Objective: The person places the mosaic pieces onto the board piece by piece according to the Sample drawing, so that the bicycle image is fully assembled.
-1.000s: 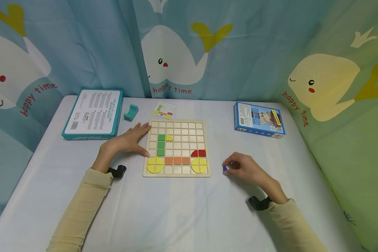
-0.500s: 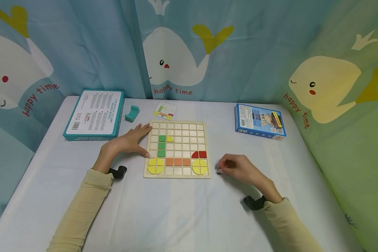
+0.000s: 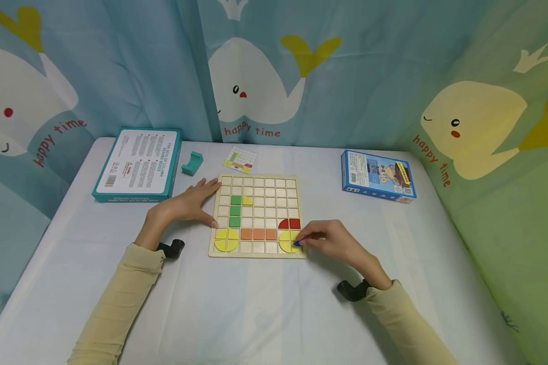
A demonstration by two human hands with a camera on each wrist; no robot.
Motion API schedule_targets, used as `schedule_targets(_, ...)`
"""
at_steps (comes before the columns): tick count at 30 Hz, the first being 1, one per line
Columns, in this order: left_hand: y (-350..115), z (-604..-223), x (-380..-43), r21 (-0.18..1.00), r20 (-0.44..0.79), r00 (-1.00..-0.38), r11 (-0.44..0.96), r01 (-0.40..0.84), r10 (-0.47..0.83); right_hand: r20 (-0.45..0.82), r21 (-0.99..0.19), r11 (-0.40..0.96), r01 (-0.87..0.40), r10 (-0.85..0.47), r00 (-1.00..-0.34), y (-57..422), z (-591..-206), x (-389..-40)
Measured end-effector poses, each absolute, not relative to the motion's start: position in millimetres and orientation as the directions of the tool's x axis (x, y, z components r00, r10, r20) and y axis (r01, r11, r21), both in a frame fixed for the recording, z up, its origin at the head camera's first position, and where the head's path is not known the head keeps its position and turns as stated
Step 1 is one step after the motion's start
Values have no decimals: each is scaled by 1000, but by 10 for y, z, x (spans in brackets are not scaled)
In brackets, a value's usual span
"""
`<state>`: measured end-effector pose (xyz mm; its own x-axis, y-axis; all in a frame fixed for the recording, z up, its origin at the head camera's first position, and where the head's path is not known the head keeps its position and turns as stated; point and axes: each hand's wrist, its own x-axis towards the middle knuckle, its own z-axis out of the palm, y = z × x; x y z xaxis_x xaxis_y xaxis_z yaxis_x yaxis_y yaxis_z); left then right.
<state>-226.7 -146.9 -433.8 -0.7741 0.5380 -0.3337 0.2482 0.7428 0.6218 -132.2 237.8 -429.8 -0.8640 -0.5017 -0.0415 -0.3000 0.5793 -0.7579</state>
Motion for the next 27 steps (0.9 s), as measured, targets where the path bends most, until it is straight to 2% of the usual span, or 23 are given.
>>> schedule_targets(17, -1495, -4350, -2258, 624, -342, -775, 745, 236, 532, -3, -806, 518, -287, -488, -873, 1843, -4345, -1327)
schedule_targets(27, -1484, -4359, -2281, 614, -344, -771, 750, 246, 535, -3, -809, 498, -313, -535, -845, 1634, -4397, -1339)
